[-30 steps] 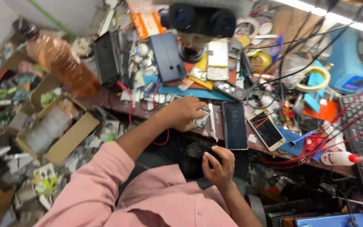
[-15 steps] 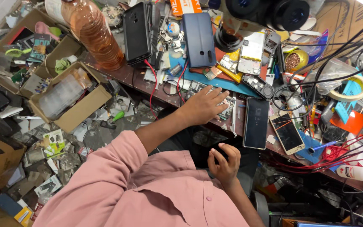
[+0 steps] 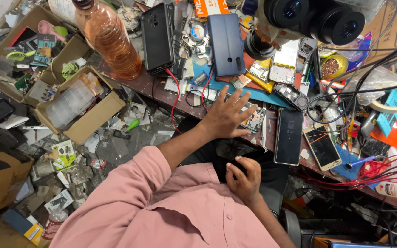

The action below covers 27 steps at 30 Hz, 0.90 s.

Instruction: The person holds a disassembled phone frame and squeezes adhesive from a tube along its inner edge, then uses a pry tool to work around the frame and presses the assembly together with both hands.

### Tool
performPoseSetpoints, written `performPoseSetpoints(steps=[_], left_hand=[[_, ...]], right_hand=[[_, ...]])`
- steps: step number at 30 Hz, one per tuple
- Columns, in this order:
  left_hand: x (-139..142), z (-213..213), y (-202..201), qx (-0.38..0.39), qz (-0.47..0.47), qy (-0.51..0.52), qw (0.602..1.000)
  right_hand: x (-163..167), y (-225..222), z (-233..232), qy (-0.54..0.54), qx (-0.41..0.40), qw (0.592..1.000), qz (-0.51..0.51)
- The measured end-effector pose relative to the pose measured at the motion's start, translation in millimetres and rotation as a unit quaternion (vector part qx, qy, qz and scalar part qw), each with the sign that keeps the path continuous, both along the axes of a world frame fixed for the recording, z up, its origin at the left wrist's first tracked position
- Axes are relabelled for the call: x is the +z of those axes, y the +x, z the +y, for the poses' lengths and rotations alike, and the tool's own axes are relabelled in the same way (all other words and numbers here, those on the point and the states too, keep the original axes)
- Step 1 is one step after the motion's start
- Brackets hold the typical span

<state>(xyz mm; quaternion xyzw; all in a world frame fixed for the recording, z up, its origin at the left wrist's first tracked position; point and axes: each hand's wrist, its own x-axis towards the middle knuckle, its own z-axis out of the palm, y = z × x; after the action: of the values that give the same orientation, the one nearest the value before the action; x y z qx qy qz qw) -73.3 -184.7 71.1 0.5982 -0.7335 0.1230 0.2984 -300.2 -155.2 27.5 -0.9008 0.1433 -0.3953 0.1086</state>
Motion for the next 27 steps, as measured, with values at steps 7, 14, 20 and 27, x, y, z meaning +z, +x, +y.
performPoseSetpoints(steps=[7, 14, 20, 27], left_hand=[[-5.0, 3.5, 0.5, 0.015, 0.001, 0.005, 1.000], [-9.7, 5.0, 0.4, 0.025, 0.017, 0.005, 1.000], [-14.5, 8.9, 1.4, 0.036, 0.018, 0.021, 0.999], [-17.3, 17.2, 4.2, 0.056, -0.029, 0.025, 0.998]], right_hand=[[14.0, -4.6, -33.4, -0.028, -0.108, 0.994, -0.007], [30.3, -17.9, -76.4, -0.063, -0.230, 0.971, 0.034], [30.4, -47.7, -97.2, -0.014, -0.258, 0.966, 0.005], [-1.2, -63.5, -103.2, -0.011, -0.171, 0.979, -0.113]])
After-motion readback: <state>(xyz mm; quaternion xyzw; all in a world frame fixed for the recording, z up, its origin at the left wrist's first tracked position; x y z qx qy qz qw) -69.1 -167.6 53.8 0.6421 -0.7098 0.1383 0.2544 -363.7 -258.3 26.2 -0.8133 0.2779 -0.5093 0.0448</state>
